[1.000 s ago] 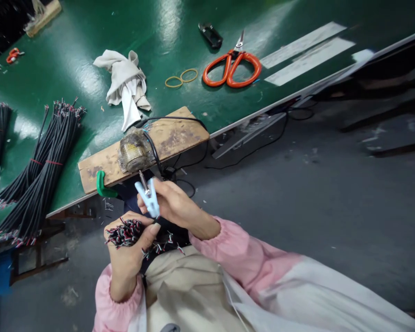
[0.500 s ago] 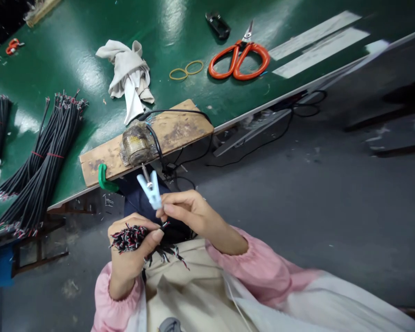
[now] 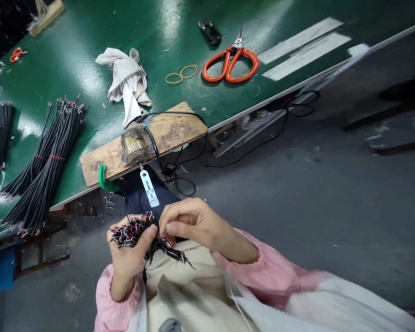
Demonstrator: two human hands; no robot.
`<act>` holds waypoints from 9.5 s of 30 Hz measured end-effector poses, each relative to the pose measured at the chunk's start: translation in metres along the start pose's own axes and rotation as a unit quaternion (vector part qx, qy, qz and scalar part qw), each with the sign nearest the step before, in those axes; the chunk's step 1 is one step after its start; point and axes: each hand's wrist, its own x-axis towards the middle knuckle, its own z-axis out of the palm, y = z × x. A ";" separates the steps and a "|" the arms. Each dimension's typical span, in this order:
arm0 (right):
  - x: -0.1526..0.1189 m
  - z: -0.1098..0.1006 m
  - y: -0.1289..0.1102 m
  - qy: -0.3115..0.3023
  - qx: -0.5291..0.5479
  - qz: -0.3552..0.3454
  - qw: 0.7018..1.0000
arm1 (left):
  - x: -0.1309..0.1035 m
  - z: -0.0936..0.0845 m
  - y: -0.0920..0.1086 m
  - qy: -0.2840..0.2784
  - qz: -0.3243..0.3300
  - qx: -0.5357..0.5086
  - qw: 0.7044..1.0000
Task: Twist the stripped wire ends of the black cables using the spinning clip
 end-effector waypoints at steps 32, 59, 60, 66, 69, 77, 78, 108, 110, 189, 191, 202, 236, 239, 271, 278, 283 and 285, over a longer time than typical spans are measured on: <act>0.007 0.016 0.012 0.193 -0.123 -0.183 0.956 | 0.003 0.016 0.010 0.011 0.028 -0.063 0.998; 0.010 0.003 0.010 0.138 -0.188 -0.211 0.949 | 0.011 0.003 0.020 -0.100 -0.040 -0.078 0.991; 0.010 0.003 0.009 0.131 -0.193 -0.217 0.948 | 0.011 0.001 0.020 -0.102 -0.041 -0.075 0.991; 0.007 0.006 0.009 0.140 -0.202 -0.230 0.942 | 0.010 -0.003 0.019 -0.111 -0.052 -0.050 0.991; 0.007 0.006 0.010 0.136 -0.213 -0.231 0.939 | 0.010 -0.003 0.019 -0.107 -0.049 -0.054 0.992; 0.009 -0.001 0.014 0.124 -0.257 -0.275 0.918 | 0.008 -0.003 0.019 -0.085 -0.064 -0.055 0.993; 0.009 -0.001 0.015 0.126 -0.251 -0.264 0.923 | 0.007 -0.003 0.018 -0.082 -0.067 -0.063 0.992; 0.066 0.002 -0.011 0.114 0.024 0.015 0.993 | 0.015 0.002 0.011 -0.032 0.023 -0.073 0.997; 0.067 0.005 -0.010 0.102 0.082 0.029 0.991 | 0.017 0.002 0.009 -0.027 0.014 -0.069 0.997; 0.010 0.007 0.014 0.086 -0.151 -0.221 0.960 | 0.011 0.005 0.020 -0.117 -0.017 -0.047 0.992; 0.013 0.003 0.016 0.042 -0.013 -0.095 0.995 | 0.014 0.006 0.023 -0.115 -0.002 -0.043 0.992; 0.061 -0.002 -0.006 0.084 0.094 0.034 0.991 | 0.014 0.002 0.011 -0.021 0.054 -0.030 0.998; 0.007 -0.001 0.004 0.178 -0.204 -0.163 0.949 | 0.001 -0.002 0.000 -0.044 -0.027 -0.081 0.995; 0.007 0.005 0.000 0.171 -0.266 -0.236 0.919 | 0.000 -0.002 0.002 -0.042 -0.017 -0.091 0.995; 0.042 0.002 -0.005 0.190 -0.031 -0.016 0.981 | 0.009 0.003 0.007 -0.024 0.047 -0.061 0.997; 0.066 0.014 -0.011 0.147 0.068 0.040 0.986 | 0.015 0.005 0.003 0.007 0.032 -0.070 0.997; 0.062 0.014 -0.001 0.104 0.165 0.054 0.979 | 0.019 0.011 0.011 0.021 -0.013 -0.057 0.998; 0.060 0.012 0.004 0.091 0.191 0.070 0.975 | 0.019 0.013 0.014 0.028 -0.024 -0.053 0.998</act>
